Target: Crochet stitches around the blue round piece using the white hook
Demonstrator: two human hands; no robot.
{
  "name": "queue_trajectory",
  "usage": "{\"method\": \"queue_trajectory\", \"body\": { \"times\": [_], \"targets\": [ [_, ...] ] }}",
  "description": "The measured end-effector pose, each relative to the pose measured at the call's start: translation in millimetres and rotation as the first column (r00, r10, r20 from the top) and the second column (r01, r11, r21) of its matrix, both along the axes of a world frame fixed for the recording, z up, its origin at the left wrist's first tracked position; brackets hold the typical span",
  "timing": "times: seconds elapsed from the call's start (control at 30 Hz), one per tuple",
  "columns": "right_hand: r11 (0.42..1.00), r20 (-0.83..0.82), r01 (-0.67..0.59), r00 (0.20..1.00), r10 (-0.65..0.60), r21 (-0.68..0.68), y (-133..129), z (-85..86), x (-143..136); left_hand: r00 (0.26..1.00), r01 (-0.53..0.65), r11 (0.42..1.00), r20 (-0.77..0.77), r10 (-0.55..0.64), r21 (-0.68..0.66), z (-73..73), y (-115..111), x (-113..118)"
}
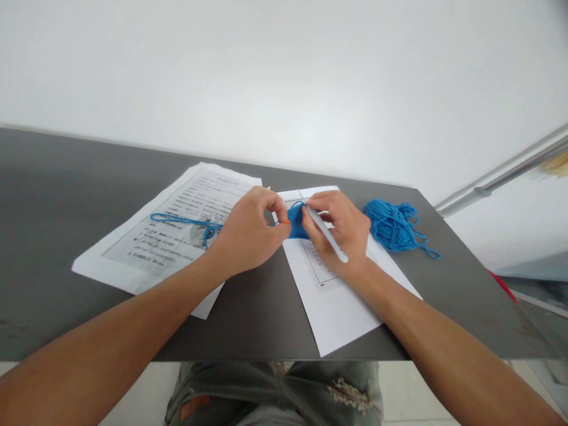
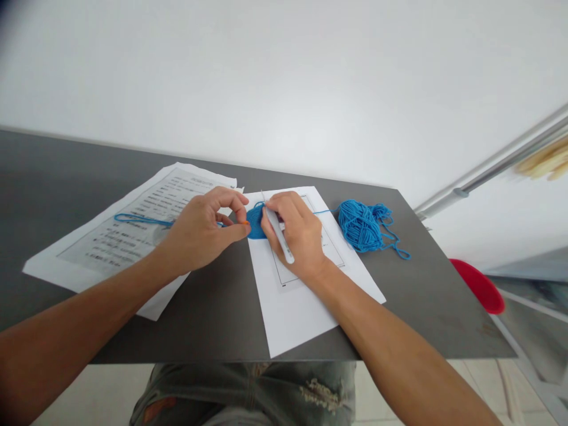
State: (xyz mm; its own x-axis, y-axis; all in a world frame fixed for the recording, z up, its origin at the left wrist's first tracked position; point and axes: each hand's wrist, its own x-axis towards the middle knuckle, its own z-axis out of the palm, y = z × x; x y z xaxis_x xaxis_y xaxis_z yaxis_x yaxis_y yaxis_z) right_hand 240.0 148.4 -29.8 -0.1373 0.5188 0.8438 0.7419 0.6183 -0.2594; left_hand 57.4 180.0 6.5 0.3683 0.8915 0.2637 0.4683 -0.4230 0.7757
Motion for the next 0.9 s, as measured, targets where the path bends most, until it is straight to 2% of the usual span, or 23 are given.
{"method": "queue_trajectory", "body": {
  "times": [0.07, 0.2, 0.27, 0.33, 0.43, 0.5, 0.67, 0.77, 0.83, 0.87, 0.9],
  "targets": [
    [0.997, -0.147, 0.005, 0.989, -0.017, -0.082, 2.6, -2.6, 0.9, 0.998, -0.008, 0.996, -0.055, 0.013, 0.084, -0.6, 0.5, -1.1],
    [0.966, -0.357, 0.063, 0.921, -0.153, -0.253, 9.2, -9.6, 4.6, 0.974, -0.032, 0.983, -0.216, 0.072, 0.183, 2.9, 10.3, -12.0],
    [0.952, -0.413, 0.053, 0.892, -0.181, -0.302, 12.9, -13.4, 7.2, 0.94, -0.078, 0.964, -0.305, 0.156, 0.254, 5.8, 19.1, -20.8],
    [0.939, -0.46, 0.016, 0.869, -0.182, -0.343, 15.7, -16.1, 9.3, 0.875, -0.099, 0.957, -0.434, 0.214, 0.273, 7.7, 27.6, -29.0],
    [0.923, -0.479, -0.022, 0.86, -0.178, -0.384, 17.1, -17.1, 10.4, 0.778, -0.082, 0.975, -0.598, 0.193, 0.208, 6.5, 34.2, -34.9],
    [0.915, -0.455, -0.026, 0.873, -0.177, -0.404, 16.6, -16.3, 10.1, 0.74, -0.07, 0.981, -0.651, 0.171, 0.178, 3.3, 34.9, -34.4],
    [0.899, -0.423, -0.04, 0.891, -0.165, -0.435, 15.4, -15.2, 10.0, 0.724, -0.066, 0.98, -0.667, 0.175, 0.186, -0.6, 35.0, -30.6],
    [0.9, -0.42, -0.052, 0.895, -0.15, -0.432, 15.4, -15.5, 10.4, 0.73, -0.061, 0.967, -0.65, 0.211, 0.246, 13.6, 19.7, -28.7],
    [0.901, -0.42, -0.059, 0.897, -0.141, -0.43, 15.4, -15.5, 10.6, 0.769, -0.038, 0.938, -0.589, 0.247, 0.344, 27.9, -8.5, -24.7],
    [0.901, -0.42, -0.061, 0.897, -0.139, -0.429, 15.4, -15.3, 10.6, 0.796, -0.001, 0.934, -0.565, 0.218, 0.358, 33.2, -28.3, -21.4],
    [0.901, -0.42, -0.063, 0.897, -0.137, -0.43, 15.2, -15.2, 10.7, 0.815, 0.094, 0.947, -0.571, 0.105, 0.307, 35.2, -50.7, -17.2]
  ]
}}
